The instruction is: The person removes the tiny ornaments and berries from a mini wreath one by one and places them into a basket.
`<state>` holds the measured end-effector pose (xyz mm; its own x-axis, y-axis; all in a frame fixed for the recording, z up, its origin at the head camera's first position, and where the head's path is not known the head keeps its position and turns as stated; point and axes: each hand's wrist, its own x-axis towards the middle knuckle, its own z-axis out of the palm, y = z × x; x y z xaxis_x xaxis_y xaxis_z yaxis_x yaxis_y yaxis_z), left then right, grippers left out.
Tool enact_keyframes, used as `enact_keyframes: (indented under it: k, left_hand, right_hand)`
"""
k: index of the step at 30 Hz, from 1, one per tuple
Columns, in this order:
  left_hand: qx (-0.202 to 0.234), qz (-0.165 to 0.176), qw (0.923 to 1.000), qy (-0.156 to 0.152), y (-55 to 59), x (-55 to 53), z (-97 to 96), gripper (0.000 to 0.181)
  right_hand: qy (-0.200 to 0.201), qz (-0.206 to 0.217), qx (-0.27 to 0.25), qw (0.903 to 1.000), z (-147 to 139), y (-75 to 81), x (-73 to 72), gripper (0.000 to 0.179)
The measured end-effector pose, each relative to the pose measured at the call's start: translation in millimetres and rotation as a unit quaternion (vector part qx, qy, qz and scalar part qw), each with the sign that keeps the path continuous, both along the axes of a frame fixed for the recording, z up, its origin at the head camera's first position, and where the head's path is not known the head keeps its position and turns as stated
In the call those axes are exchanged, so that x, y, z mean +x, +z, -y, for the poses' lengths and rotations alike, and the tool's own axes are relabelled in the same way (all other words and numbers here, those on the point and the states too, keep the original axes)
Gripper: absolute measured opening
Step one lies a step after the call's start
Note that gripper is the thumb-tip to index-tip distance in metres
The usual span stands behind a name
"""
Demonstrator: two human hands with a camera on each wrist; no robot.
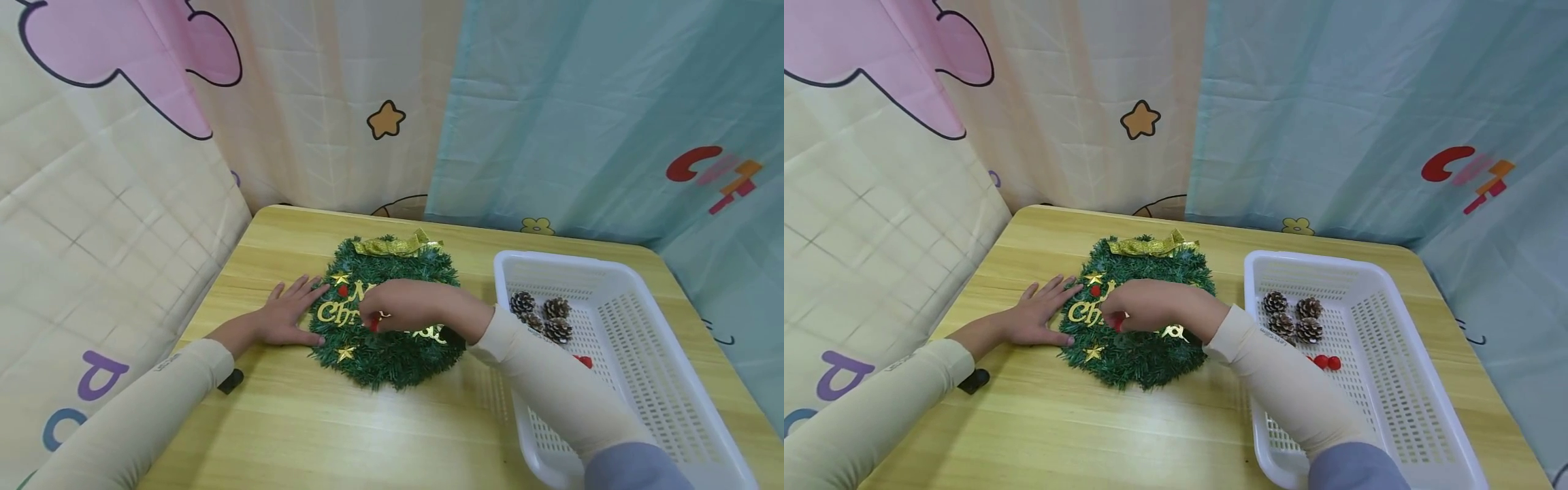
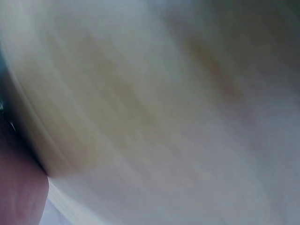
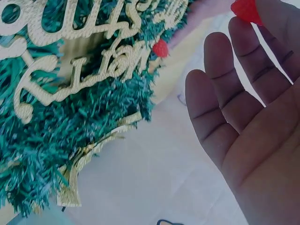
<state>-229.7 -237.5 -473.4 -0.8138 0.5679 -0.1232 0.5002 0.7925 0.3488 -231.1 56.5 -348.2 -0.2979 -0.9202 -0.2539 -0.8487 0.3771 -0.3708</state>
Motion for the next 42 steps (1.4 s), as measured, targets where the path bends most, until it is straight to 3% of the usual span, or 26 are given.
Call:
enact_keyframes:
  k: [15, 29, 42]
  left_hand:
    - [-0.005, 0.000, 1.0000, -0.001, -0.5, -0.2, 0.1, 0.108]
    - [0.002, -0.004, 1.0000, 0.000, 0.5, 2.6, -0.1, 0.107]
    - [0.002, 0.002, 1.0000, 0.001, 1.9, 2.9, 0.0, 0.108]
  right_hand:
    - [-0.042, 0.005, -0.037, 0.9984, -53.1, 17.3, 6.0, 0.009]
    - [-0.068, -0.002, -0.067, 0.9954, -108.2, 23.0, 13.0, 0.018]
    - [-0.115, -0.038, -0.033, 0.9921, -155.7, 26.7, 36.2, 0.018]
